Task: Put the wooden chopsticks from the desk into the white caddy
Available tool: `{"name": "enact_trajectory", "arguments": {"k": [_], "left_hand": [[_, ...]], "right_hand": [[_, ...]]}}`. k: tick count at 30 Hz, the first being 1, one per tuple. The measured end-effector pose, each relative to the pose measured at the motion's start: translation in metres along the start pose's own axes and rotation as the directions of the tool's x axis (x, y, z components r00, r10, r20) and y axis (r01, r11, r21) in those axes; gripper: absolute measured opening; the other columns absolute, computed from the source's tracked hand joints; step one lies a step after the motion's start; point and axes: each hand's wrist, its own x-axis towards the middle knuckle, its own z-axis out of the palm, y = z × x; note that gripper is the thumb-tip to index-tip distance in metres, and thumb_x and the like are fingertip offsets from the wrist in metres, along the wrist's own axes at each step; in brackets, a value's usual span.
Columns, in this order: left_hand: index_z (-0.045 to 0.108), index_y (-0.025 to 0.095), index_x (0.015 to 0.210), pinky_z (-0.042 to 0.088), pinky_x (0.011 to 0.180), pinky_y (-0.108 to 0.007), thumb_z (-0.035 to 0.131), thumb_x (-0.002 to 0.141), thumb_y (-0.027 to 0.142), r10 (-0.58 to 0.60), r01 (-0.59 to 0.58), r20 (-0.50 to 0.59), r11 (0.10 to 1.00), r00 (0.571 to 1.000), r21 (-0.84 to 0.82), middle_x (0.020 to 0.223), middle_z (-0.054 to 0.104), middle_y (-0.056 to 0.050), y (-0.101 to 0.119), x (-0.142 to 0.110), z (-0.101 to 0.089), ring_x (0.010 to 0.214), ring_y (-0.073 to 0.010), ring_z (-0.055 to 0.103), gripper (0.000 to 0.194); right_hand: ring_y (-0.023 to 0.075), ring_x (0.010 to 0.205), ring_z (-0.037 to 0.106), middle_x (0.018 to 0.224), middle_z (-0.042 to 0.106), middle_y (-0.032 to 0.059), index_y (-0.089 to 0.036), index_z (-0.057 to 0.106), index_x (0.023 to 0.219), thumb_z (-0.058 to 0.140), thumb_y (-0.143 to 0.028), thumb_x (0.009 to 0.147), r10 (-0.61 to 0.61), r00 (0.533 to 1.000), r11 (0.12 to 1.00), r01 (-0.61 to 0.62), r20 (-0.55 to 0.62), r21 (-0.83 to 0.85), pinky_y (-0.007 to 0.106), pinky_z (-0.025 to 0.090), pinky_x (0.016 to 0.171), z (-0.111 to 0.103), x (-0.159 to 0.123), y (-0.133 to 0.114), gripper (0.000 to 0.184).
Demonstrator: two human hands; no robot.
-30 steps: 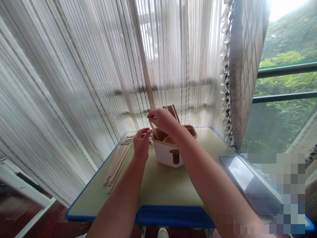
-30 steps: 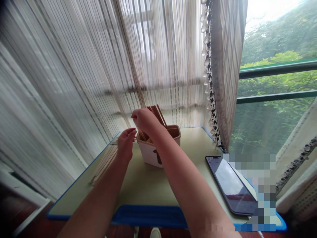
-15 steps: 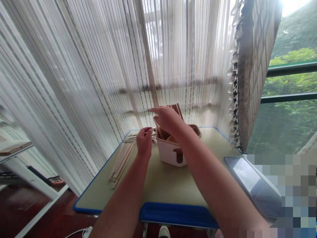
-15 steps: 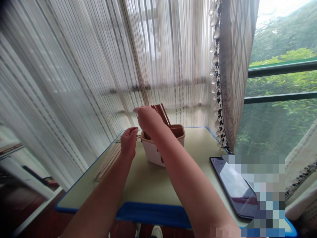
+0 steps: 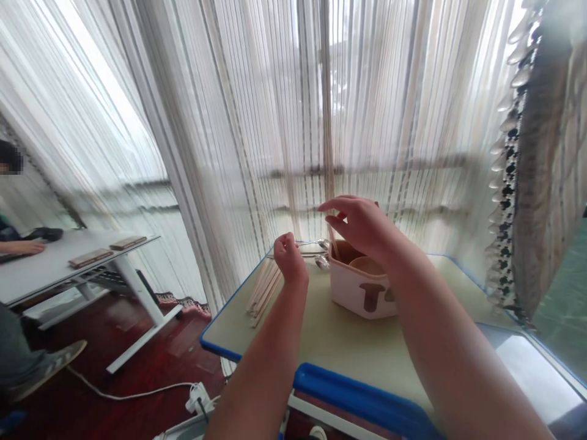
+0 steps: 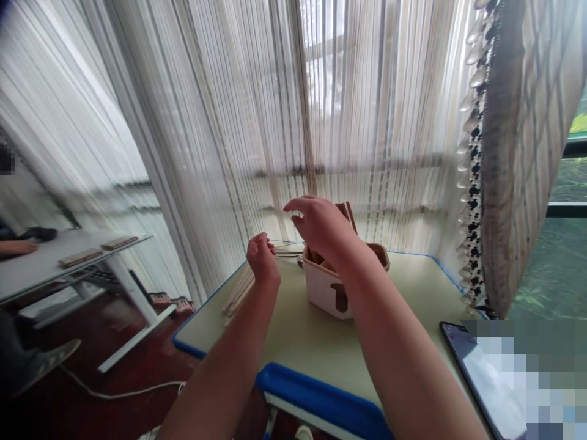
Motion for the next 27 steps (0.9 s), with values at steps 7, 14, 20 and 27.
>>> {"name": "enact_trajectory", "arguments": {"k": [7,14,20,27], "left_hand": [[0.057,0.016,0.100,0.044,0.072,-0.029,0.050,0.080,0.037,0.231,-0.264,0.131,0.879,0.964,0.396,0.084,0.059,-0.005,0.013,-0.006,-0.065,0.076,-0.0160,0.055,0.029],[0.056,0.014,0.106,0.038,0.088,-0.040,0.054,0.077,0.033,0.130,-0.424,0.406,0.180,0.905,0.888,0.104,0.057,-0.014,0.004,-0.035,-0.117,0.101,-0.0279,0.049,0.035],[0.063,0.010,0.095,0.039,0.080,-0.041,0.046,0.080,0.022,-0.018,-0.339,0.339,0.036,0.940,0.940,0.100,0.057,-0.017,-0.017,-0.040,-0.120,0.097,-0.0288,0.049,0.025],[0.066,0.010,0.092,0.038,0.078,-0.042,0.039,0.083,0.011,-0.024,-0.374,0.373,-0.014,0.927,0.927,0.097,0.060,-0.018,-0.023,-0.037,-0.119,0.097,-0.0287,0.050,0.028]], "right_hand": [[0.0174,0.077,0.061,0.103,0.067,0.0051,-0.024,0.066,0.104,0.051,-0.028,0.082,0.008,0.989,0.992,0.011,0.147,-0.126,0.029,0.044,0.066,0.025,0.002,-0.005,0.027],[0.0185,0.084,0.062,0.103,0.067,0.0073,-0.022,0.065,0.109,0.048,-0.023,0.083,-0.073,0.952,0.995,0.088,0.298,-0.037,0.028,0.045,0.074,0.077,0.002,-0.018,0.031],[0.0214,0.095,0.062,0.104,0.068,0.0099,-0.019,0.066,0.108,0.041,-0.013,0.082,-0.104,0.917,0.988,0.139,0.385,-0.063,0.030,0.045,0.083,0.098,-0.002,-0.013,0.036],[0.0249,0.091,0.063,0.102,0.069,0.0108,-0.020,0.068,0.105,0.043,-0.014,0.079,-0.116,0.835,0.986,0.164,0.538,-0.042,0.035,0.047,0.078,0.104,-0.012,-0.024,0.037]]}}
